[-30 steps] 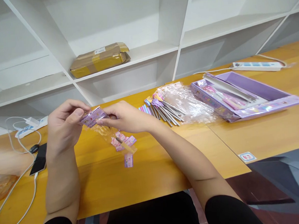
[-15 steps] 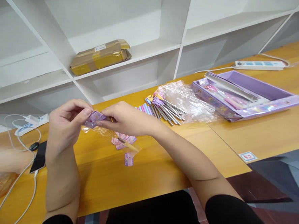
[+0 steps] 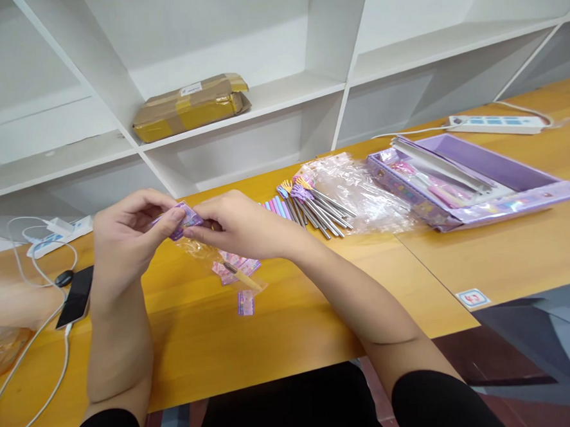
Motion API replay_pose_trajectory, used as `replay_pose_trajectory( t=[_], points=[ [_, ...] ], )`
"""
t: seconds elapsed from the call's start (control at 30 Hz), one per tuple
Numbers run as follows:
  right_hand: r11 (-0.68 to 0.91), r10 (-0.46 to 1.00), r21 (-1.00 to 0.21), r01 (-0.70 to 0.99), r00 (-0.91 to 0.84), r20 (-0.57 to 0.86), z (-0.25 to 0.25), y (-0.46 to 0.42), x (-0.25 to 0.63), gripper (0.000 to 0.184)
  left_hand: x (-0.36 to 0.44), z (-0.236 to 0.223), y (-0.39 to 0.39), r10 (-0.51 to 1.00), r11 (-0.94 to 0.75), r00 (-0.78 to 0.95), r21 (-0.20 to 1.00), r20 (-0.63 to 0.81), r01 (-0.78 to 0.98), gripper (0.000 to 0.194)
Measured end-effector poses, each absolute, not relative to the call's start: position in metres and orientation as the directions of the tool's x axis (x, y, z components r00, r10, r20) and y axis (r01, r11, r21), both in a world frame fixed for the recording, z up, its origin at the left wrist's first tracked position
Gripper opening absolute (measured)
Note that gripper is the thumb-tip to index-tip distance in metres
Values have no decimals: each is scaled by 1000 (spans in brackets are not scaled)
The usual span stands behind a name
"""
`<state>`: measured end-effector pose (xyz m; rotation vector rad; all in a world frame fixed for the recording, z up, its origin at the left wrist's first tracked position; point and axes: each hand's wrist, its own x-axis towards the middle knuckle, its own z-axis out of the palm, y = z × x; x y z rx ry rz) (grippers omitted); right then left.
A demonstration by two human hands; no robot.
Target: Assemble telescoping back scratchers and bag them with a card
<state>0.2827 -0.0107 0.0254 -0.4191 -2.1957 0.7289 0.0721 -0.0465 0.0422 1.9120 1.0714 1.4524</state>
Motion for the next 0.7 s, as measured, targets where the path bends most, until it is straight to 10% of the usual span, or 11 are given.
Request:
replay_pose_trajectory(
  t=[0.7],
  points=[
    [749,647,-663,23,-243,723,7,-4,257,57,98,16,-33,701,-686,-101,706,706,177,27]
  ],
)
